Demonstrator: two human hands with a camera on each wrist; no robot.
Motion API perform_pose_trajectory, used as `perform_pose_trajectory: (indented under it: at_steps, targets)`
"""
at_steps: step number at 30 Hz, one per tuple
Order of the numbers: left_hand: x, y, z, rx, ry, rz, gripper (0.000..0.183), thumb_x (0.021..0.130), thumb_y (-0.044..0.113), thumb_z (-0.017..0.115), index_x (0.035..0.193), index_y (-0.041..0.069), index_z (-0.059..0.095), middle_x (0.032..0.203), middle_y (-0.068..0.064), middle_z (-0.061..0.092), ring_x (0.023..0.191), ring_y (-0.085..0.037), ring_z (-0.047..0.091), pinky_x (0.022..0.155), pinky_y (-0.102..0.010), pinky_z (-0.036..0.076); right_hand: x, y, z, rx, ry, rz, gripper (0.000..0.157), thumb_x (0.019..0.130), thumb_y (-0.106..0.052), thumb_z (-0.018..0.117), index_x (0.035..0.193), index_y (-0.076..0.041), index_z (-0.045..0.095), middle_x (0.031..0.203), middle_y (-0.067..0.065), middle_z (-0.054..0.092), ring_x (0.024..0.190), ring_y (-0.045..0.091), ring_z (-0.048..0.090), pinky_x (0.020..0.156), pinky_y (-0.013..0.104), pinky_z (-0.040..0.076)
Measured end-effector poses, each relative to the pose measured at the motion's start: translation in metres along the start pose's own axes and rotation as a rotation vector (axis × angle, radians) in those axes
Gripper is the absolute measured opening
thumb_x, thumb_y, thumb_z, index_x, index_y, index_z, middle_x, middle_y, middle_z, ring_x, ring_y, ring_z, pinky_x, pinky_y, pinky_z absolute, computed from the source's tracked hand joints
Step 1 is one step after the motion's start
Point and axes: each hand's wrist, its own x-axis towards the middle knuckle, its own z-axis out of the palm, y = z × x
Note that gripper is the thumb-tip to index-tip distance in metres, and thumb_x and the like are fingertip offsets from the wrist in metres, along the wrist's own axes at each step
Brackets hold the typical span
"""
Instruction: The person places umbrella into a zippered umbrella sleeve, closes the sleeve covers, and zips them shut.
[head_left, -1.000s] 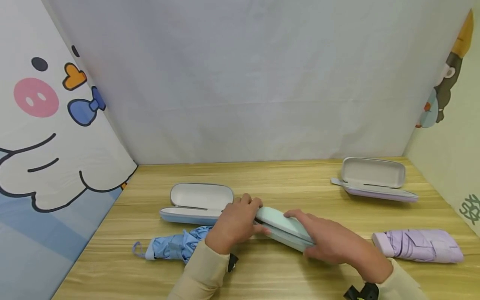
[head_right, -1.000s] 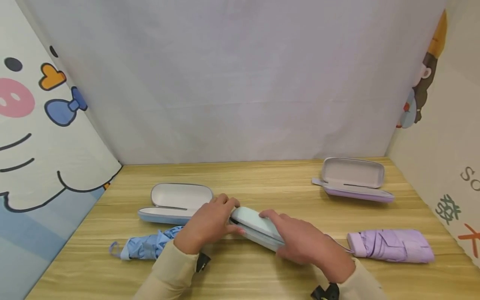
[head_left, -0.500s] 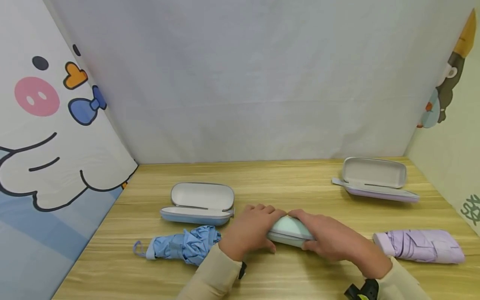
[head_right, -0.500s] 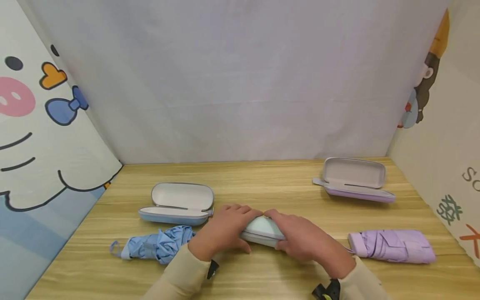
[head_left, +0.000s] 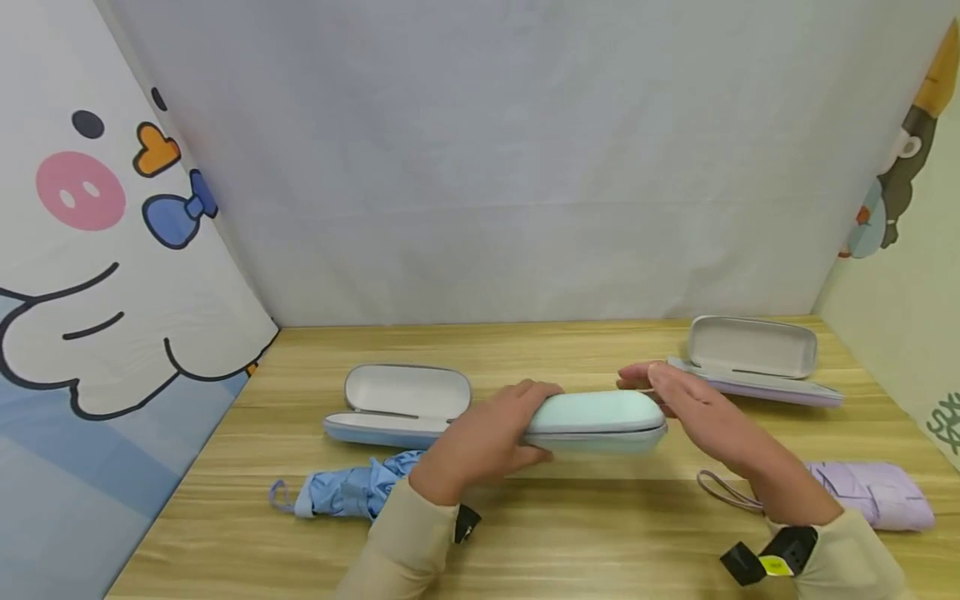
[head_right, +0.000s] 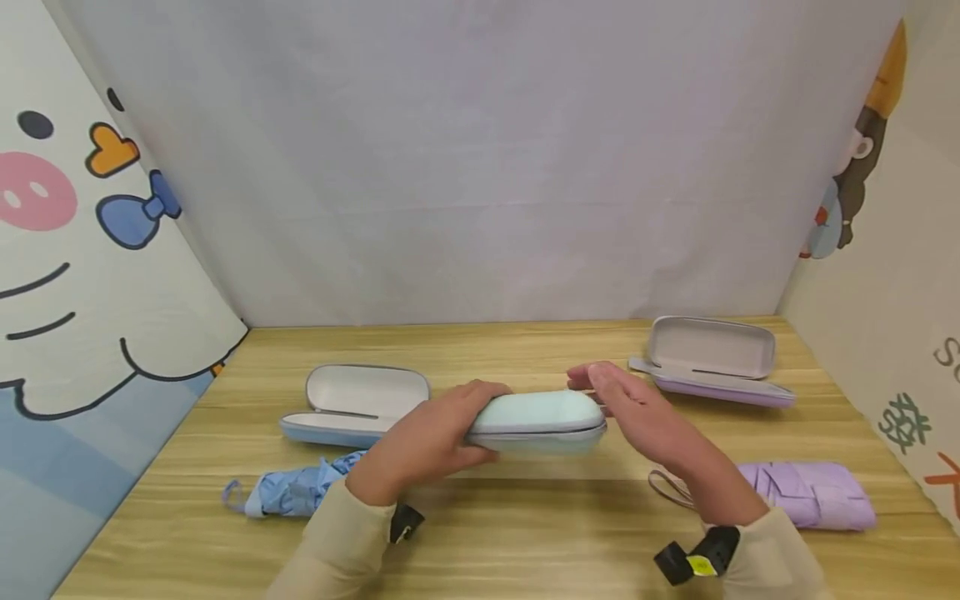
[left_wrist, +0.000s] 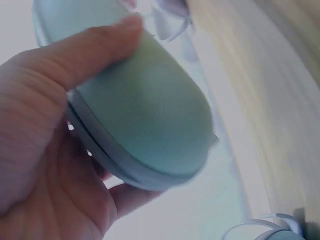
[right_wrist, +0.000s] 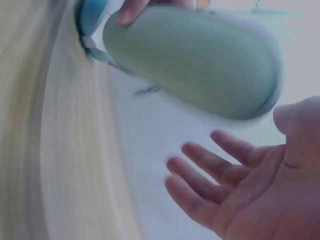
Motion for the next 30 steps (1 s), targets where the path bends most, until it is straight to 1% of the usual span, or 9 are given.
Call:
perform_pose_trajectory:
  at_steps: [2, 6, 8, 10, 13, 17, 21, 26, 30]
  targets:
    - [-0.001, -0.002, -0.006, -0.110, 0.029, 0.020, 0.078, 0.086, 0.028, 0.087, 0.150, 0.021, 0.043, 0.141, 0.003, 0.056, 0.121, -0.012, 0.058, 0.101, -0.037, 0.049, 0.001, 0.003, -0.006, 0.150, -0.051, -0.004, 0.050, 0.116, -0.032, 0.027, 0.145, 0.000, 0.051, 0.137, 0.013, 0.058, 0.123, 0.022, 0.059, 0.096, 0.029, 0.051]
    - [-0.002, -0.004, -0.011, -0.238, 0.060, 0.058, 0.079, 0.086, 0.025, 0.087, 0.150, 0.021, 0.040, 0.141, 0.005, 0.054, 0.122, -0.010, 0.055, 0.103, -0.037, 0.048, 0.004, 0.011, -0.007, 0.459, -0.260, -0.065, 0.043, 0.116, -0.020, 0.026, 0.148, -0.010, 0.053, 0.139, 0.005, 0.061, 0.121, 0.020, 0.064, 0.098, 0.037, 0.053]
    - [-0.002, -0.005, -0.011, -0.266, 0.065, 0.071, 0.079, 0.086, 0.024, 0.087, 0.150, 0.021, 0.040, 0.141, 0.005, 0.053, 0.122, -0.010, 0.055, 0.103, -0.037, 0.048, 0.005, 0.014, -0.005, 0.562, -0.341, -0.121, 0.044, 0.116, -0.012, 0.026, 0.150, -0.015, 0.054, 0.142, 0.003, 0.061, 0.123, 0.023, 0.064, 0.100, 0.039, 0.052]
    - [-0.002, -0.005, -0.011, -0.291, 0.061, 0.077, 0.078, 0.087, 0.024, 0.086, 0.150, 0.021, 0.039, 0.140, 0.005, 0.053, 0.121, -0.010, 0.054, 0.103, -0.037, 0.048, 0.004, 0.016, -0.002, 0.616, -0.381, -0.161, 0.046, 0.114, -0.006, 0.026, 0.151, -0.015, 0.053, 0.143, 0.005, 0.060, 0.123, 0.025, 0.064, 0.100, 0.039, 0.052]
    - [-0.001, -0.006, -0.010, -0.351, 0.037, 0.076, 0.077, 0.089, 0.022, 0.085, 0.150, 0.023, 0.038, 0.139, 0.006, 0.053, 0.121, -0.009, 0.055, 0.103, -0.037, 0.047, 0.004, 0.017, 0.005, 0.615, -0.379, -0.163, 0.046, 0.113, -0.002, 0.028, 0.151, -0.013, 0.052, 0.141, 0.009, 0.061, 0.122, 0.027, 0.064, 0.100, 0.041, 0.052]
    - [-0.002, -0.004, -0.011, -0.407, -0.006, 0.059, 0.075, 0.092, 0.025, 0.082, 0.151, 0.028, 0.036, 0.137, 0.007, 0.055, 0.120, -0.009, 0.057, 0.102, -0.038, 0.048, 0.004, 0.016, 0.013, 0.498, -0.286, -0.070, 0.038, 0.112, -0.006, 0.040, 0.146, -0.016, 0.055, 0.137, 0.010, 0.063, 0.119, 0.028, 0.065, 0.098, 0.043, 0.053]
    - [-0.003, -0.002, -0.013, -0.441, -0.049, 0.043, 0.074, 0.094, 0.032, 0.079, 0.153, 0.033, 0.034, 0.137, 0.007, 0.056, 0.117, -0.009, 0.058, 0.100, -0.037, 0.049, 0.005, 0.015, 0.019, 0.372, -0.172, -0.004, 0.024, 0.109, -0.011, 0.052, 0.130, -0.014, 0.064, 0.118, 0.012, 0.067, 0.106, 0.026, 0.068, 0.090, 0.042, 0.057]
    - [-0.004, 0.001, -0.014, -0.477, -0.089, 0.040, 0.074, 0.095, 0.036, 0.077, 0.155, 0.033, 0.032, 0.138, 0.006, 0.055, 0.116, -0.009, 0.058, 0.099, -0.036, 0.049, 0.007, 0.016, 0.021, 0.273, -0.107, 0.007, 0.011, 0.108, -0.013, 0.055, 0.111, -0.005, 0.063, 0.090, 0.014, 0.061, 0.081, 0.024, 0.061, 0.072, 0.041, 0.056]
    - [-0.004, 0.002, -0.016, -0.490, -0.102, 0.034, 0.075, 0.095, 0.032, 0.078, 0.155, 0.030, 0.033, 0.138, 0.005, 0.055, 0.117, -0.009, 0.058, 0.099, -0.036, 0.049, 0.006, 0.015, 0.018, 0.280, -0.088, 0.064, 0.014, 0.109, -0.015, 0.055, 0.114, -0.005, 0.063, 0.093, 0.015, 0.060, 0.084, 0.025, 0.060, 0.071, 0.040, 0.056]
